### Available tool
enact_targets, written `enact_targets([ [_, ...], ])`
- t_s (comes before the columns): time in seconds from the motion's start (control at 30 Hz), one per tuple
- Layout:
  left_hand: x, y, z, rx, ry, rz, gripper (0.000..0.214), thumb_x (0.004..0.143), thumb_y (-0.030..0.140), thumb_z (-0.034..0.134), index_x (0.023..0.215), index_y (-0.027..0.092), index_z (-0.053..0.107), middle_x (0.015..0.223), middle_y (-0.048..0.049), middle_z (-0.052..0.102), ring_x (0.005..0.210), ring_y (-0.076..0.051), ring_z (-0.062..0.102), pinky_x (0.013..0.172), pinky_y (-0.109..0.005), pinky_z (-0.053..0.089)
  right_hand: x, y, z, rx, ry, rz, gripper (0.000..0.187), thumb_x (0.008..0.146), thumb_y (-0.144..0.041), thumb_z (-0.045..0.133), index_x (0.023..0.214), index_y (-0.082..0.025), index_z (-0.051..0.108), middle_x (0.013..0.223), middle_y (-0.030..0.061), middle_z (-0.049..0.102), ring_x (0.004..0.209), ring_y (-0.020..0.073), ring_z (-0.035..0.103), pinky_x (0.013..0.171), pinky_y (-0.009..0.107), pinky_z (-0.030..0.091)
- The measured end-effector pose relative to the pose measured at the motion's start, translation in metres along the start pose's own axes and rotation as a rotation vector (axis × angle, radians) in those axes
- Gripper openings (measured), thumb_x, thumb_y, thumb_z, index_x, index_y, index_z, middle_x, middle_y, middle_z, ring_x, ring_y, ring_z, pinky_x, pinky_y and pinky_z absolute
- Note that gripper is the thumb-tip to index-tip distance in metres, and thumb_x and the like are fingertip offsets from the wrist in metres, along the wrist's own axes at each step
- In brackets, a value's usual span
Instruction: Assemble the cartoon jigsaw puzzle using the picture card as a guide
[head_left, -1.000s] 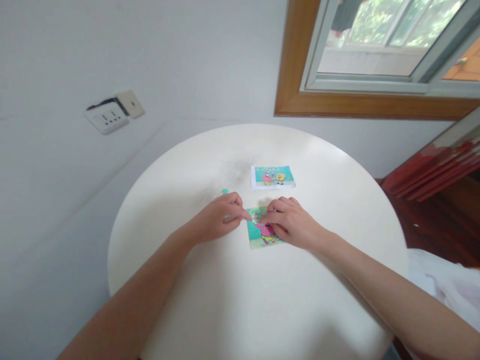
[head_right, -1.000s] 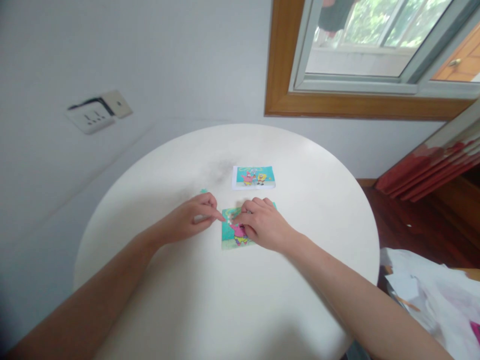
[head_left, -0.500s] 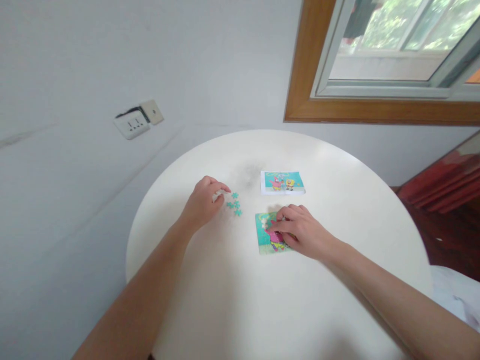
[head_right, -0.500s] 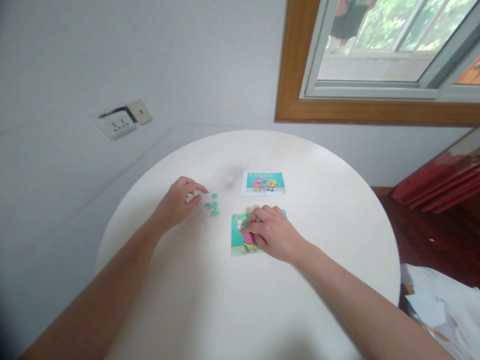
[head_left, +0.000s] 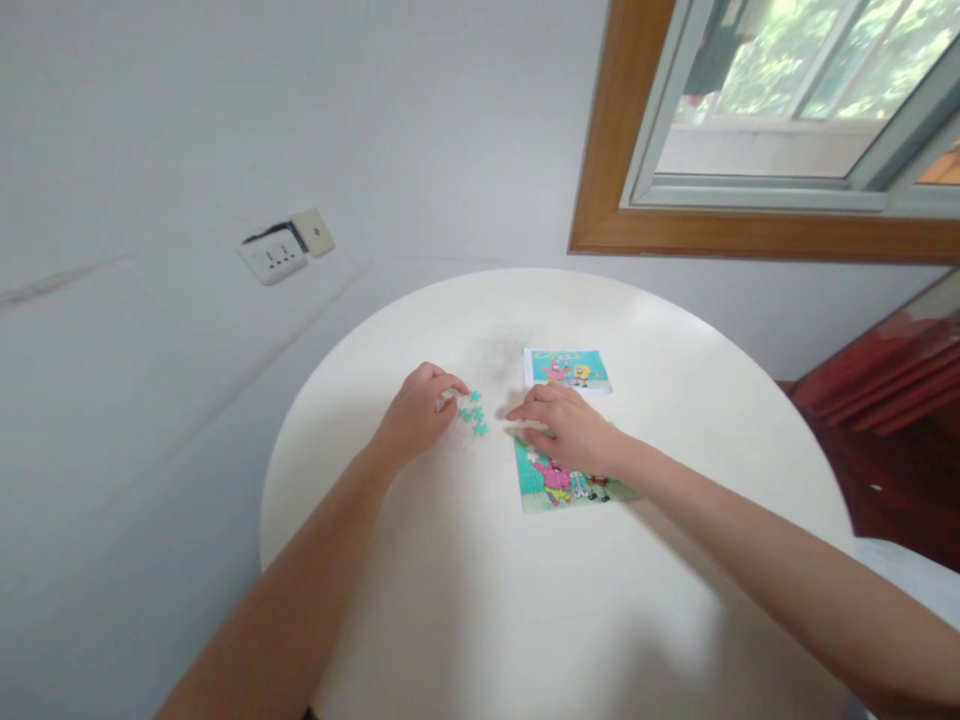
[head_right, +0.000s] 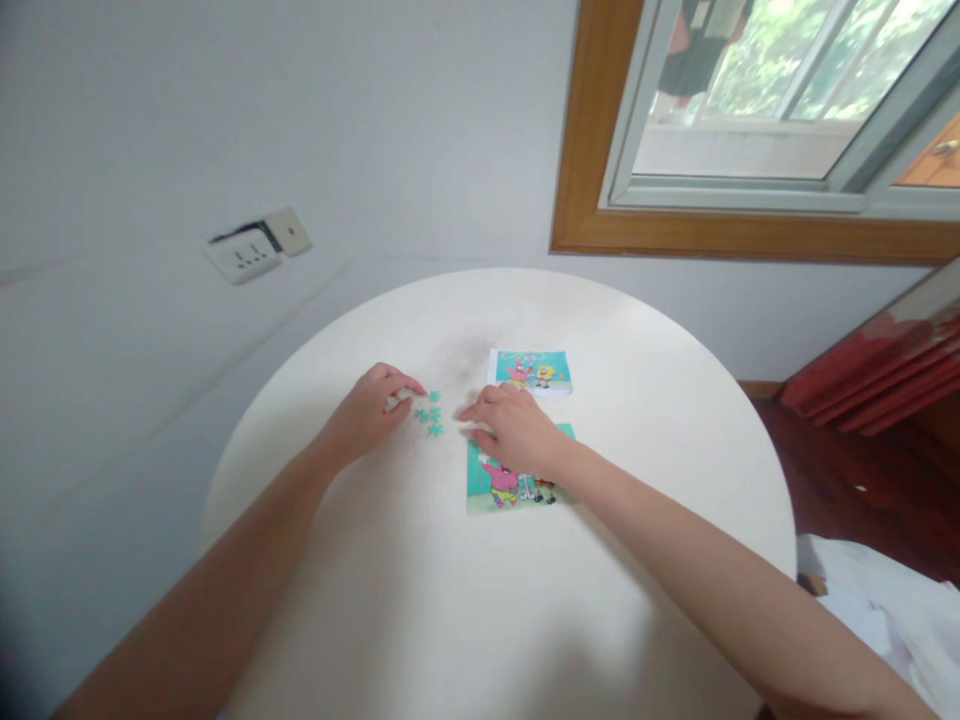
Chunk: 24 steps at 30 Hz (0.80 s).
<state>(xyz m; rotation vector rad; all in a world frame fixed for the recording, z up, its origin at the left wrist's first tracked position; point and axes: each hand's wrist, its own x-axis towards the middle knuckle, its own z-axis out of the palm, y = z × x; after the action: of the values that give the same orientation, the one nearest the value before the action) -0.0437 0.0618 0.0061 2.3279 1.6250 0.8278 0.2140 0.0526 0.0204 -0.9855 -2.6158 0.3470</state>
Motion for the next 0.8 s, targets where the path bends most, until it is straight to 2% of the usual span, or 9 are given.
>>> enact_targets([
  [0.07,0.0,-0.001,0.001,0.003,0.002,0.005,0.027,0.077,0.014,0.049,0.092,0.019,0.07,0.089,-0.0034,0.051,0.078,-0.018,0.052,0.075,-0.033,0.047,0.023,-0.003,0.003,-0.035,-0.029,-0.005,0.031,0.09,-0.021,0.054,0.119,-0.021,0.068,0.108,0.0085,0.064,0.101,0.0217,0.055,0.094,0.037,0.039],
  [0.13,0.0,-0.003,0.002,0.008,0.001,0.012,0.025,0.075,0.012,0.049,0.091,0.019,0.068,0.087,-0.0028,0.051,0.079,-0.018,0.052,0.074,-0.032,0.048,0.042,-0.006,0.007,-0.08,-0.072,0.048,0.031,0.091,-0.024,0.055,0.119,-0.022,0.067,0.111,0.0088,0.063,0.105,0.0223,0.055,0.094,0.036,0.04],
  [0.27,0.0,-0.006,0.004,0.013,-0.005,0.028,0.022,0.073,0.01,0.05,0.089,0.018,0.063,0.087,-0.0032,0.054,0.081,-0.019,0.054,0.077,-0.033,0.049,0.064,-0.009,0.014,-0.114,-0.104,0.082,0.034,0.088,-0.027,0.058,0.121,-0.021,0.066,0.111,0.0112,0.064,0.106,0.0244,0.058,0.093,0.037,0.042],
  [0.5,-0.001,-0.007,0.006,-0.003,-0.021,0.046,0.023,0.075,0.009,0.05,0.093,0.018,0.061,0.091,-0.0047,0.056,0.087,-0.02,0.056,0.082,-0.035,0.048,0.075,-0.005,0.018,-0.073,-0.169,0.077,0.029,0.082,-0.022,0.064,0.109,-0.026,0.073,0.106,0.01,0.065,0.105,0.0247,0.06,0.09,0.036,0.044],
  [0.67,-0.002,-0.005,0.006,-0.021,-0.056,0.046,0.023,0.076,0.01,0.052,0.094,0.017,0.064,0.091,-0.0049,0.057,0.084,-0.019,0.056,0.08,-0.034,0.049,0.081,-0.002,0.02,0.032,-0.17,0.116,0.025,0.077,-0.017,0.069,0.101,-0.018,0.074,0.098,0.0098,0.067,0.096,0.0202,0.062,0.085,0.029,0.045],
  [0.8,-0.002,-0.003,0.006,-0.041,-0.103,0.06,0.018,0.08,0.019,0.059,0.095,0.016,0.069,0.09,-0.0058,0.059,0.081,-0.018,0.057,0.077,-0.032,0.048,0.081,0.0,0.019,0.151,-0.153,0.161,0.017,0.073,-0.015,0.073,0.09,-0.015,0.073,0.085,0.0053,0.068,0.08,0.0149,0.061,0.073,0.023,0.044],
])
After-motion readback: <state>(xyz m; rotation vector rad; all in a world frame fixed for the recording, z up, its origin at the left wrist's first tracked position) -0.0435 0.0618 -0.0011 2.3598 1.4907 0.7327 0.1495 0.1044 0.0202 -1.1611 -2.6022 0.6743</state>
